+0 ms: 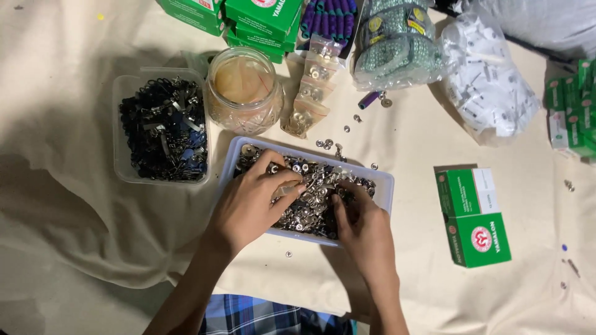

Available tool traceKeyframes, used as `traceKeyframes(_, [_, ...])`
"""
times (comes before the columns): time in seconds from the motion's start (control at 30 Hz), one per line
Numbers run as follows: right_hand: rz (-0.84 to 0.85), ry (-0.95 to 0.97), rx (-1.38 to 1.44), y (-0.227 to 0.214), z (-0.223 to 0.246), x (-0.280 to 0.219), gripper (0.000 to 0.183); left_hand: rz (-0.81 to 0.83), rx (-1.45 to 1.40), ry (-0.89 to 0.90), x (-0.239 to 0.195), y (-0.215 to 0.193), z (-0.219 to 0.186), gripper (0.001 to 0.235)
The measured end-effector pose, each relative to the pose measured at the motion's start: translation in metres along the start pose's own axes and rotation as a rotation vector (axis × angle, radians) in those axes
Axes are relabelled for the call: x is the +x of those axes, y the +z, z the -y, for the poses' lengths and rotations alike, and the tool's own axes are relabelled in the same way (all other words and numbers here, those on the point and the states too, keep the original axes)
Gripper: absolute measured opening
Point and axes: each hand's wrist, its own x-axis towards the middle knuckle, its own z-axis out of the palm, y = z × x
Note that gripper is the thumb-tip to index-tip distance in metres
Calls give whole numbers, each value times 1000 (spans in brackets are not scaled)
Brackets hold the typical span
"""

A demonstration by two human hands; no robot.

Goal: The person sorts metal buttons from a plastic tray into small clear plastic bags. They pick up buttons with their right hand and place them into a bag held open by their left hand on a table covered with a white cloth.

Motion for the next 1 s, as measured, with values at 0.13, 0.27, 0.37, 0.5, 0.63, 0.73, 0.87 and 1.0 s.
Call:
traceKeyframes(0.13, [-27,32,15,-1,8,-2,35,60,-56,15,1,-4,-1,25])
traceKeyframes(0.27, [18,17,11,-3,9,-6,29,62,-2,46,-2,-6,-2,23])
traceKeyframes(0.37, [36,-15,0,-5,12,-7,25,67,-20,41,1,-10,-4,31])
traceKeyframes(0.5, [11,-38,19,-5,18,-11,26,24,-217,91,-1,-10,6,26])
traceKeyframes(0.63, [-83,-12,35,0,17,-6,23,111,-322,42,5,-12,11,27])
traceKeyframes(0.73, [-93,7,-43,1,20,-4,32,141,-327,21,2,-17,1,27])
traceKeyframes(0.87, [-87,50,-102,1,24,-3,39,63,-191,77,3,-17,-7,41])
traceKeyframes(1.0, [-3,28,-123,0,15,-2,29,109,-163,76,7,-17,-7,34])
